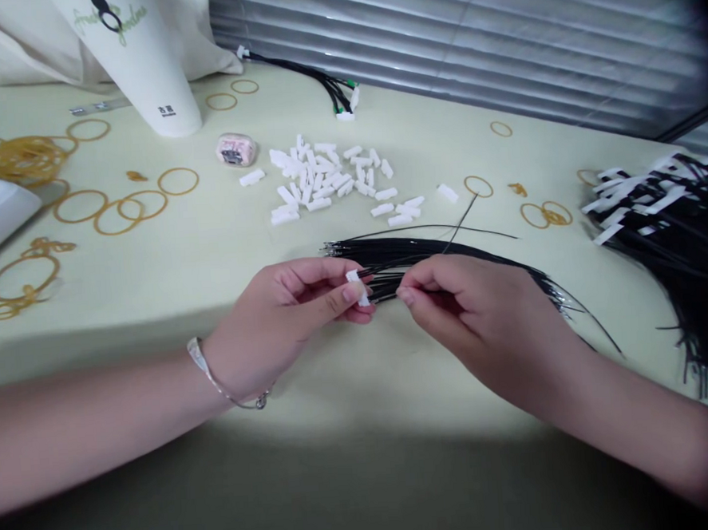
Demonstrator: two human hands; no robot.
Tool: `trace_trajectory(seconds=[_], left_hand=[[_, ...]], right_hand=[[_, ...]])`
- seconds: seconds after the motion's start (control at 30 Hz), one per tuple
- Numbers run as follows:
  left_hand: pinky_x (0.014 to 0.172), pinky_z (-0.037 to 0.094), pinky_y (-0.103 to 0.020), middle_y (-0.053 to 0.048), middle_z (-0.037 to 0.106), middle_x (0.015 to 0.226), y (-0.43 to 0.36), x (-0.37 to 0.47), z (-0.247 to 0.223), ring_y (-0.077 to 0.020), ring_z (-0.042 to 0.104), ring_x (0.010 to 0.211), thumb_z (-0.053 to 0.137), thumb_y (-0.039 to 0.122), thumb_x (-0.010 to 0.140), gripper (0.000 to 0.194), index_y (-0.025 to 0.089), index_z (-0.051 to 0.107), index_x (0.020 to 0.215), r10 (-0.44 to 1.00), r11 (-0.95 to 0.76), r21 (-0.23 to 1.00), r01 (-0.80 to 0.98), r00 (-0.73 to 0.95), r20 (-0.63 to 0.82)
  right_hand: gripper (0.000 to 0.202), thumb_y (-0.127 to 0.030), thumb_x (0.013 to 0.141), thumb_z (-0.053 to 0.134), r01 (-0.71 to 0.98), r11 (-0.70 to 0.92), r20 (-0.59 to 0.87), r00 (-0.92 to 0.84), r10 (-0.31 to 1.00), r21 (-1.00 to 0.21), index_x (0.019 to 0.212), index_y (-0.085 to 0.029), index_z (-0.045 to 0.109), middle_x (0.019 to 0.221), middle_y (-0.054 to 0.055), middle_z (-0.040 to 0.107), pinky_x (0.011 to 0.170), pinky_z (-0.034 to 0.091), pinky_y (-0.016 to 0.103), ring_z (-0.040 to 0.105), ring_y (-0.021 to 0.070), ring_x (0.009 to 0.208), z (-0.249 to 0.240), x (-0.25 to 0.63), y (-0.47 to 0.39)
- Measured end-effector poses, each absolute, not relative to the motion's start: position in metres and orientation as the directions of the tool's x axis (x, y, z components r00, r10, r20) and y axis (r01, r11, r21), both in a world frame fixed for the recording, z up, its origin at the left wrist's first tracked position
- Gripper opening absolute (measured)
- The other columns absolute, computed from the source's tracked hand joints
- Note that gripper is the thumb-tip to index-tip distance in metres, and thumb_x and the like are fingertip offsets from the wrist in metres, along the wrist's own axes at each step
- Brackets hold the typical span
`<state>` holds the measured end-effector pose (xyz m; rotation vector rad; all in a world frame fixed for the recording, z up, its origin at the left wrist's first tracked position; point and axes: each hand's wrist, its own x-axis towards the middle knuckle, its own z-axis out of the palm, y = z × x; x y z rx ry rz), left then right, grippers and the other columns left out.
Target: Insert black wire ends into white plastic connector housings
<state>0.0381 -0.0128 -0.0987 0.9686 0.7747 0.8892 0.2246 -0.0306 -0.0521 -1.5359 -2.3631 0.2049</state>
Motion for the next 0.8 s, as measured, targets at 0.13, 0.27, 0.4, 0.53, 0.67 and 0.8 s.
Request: trace_trajectory(seconds=[0.13,0.27,0.4,0.53,0.67,0.8], left_hand=[[0.075,0.050,-0.020,0.001,0.067,0.074,-0.0128,0.0377,-0.0991,-0.0107,0.064,0.073,0.066,0.024,0.077,0.012,0.016,0.067,0.086,0.884,0.299,0.917,-0.263,0.439,-0.162],[0.076,0.051,-0.020,0.001,0.067,0.075,-0.0126,0.0379,-0.1000,-0.0105,0.064,0.074,0.066,0.023,0.077,0.011,0.017,0.067,0.086,0.882,0.295,0.920,-0.259,0.445,-0.158],[0.076,0.051,-0.020,0.001,0.066,0.076,-0.0129,0.0377,-0.0996,-0.0101,0.064,0.074,0.065,0.023,0.078,0.011,0.018,0.067,0.087,0.880,0.285,0.921,-0.264,0.453,-0.142],[0.076,0.050,-0.020,0.001,0.066,0.076,-0.0131,0.0368,-0.0989,-0.0104,0.064,0.073,0.066,0.023,0.077,0.011,0.018,0.067,0.087,0.877,0.292,0.923,-0.249,0.454,-0.155],[0.074,0.048,-0.018,0.001,0.065,0.074,-0.0117,0.0368,-0.1016,-0.0101,0.062,0.074,0.064,0.024,0.079,0.009,0.017,0.068,0.083,0.882,0.246,0.949,-0.199,0.452,-0.134],[0.073,0.048,-0.020,0.000,0.066,0.072,-0.0124,0.0367,-0.0995,-0.0113,0.062,0.072,0.062,0.026,0.080,0.010,0.018,0.067,0.085,0.896,0.188,0.968,-0.166,0.432,-0.100]], right_hand=[[0.012,-0.019,0.080,0.051,0.867,0.415,0.190,-0.375,0.907,-0.274,0.070,-0.019,0.057,0.057,-0.003,0.056,0.043,0.031,0.021,0.045,0.0081,0.047,-0.0507,0.2250,-0.0306],[0.012,-0.019,0.080,0.051,0.856,0.430,0.200,-0.385,0.901,-0.287,0.070,-0.019,0.057,0.055,-0.003,0.055,0.042,0.031,0.021,0.044,0.0080,0.045,-0.0504,0.2242,-0.0303],[0.010,-0.017,0.079,0.052,0.850,0.441,0.226,-0.387,0.894,-0.288,0.070,-0.019,0.057,0.056,-0.003,0.055,0.043,0.031,0.021,0.045,0.0081,0.046,-0.0500,0.2243,-0.0311],[0.011,-0.018,0.080,0.052,0.847,0.439,0.211,-0.390,0.896,-0.299,0.071,-0.019,0.057,0.057,-0.004,0.054,0.044,0.032,0.021,0.043,0.0074,0.046,-0.0525,0.2220,-0.0321],[0.011,-0.017,0.081,0.050,0.834,0.444,0.186,-0.404,0.896,-0.327,0.071,-0.018,0.056,0.060,-0.003,0.055,0.047,0.033,0.022,0.046,0.0081,0.051,-0.0584,0.2166,-0.0342],[0.009,-0.018,0.083,0.050,0.825,0.511,0.215,-0.468,0.857,-0.241,0.076,-0.017,0.056,0.069,0.000,0.057,0.057,0.039,0.026,0.052,0.0131,0.064,-0.0534,0.2209,-0.0368]])
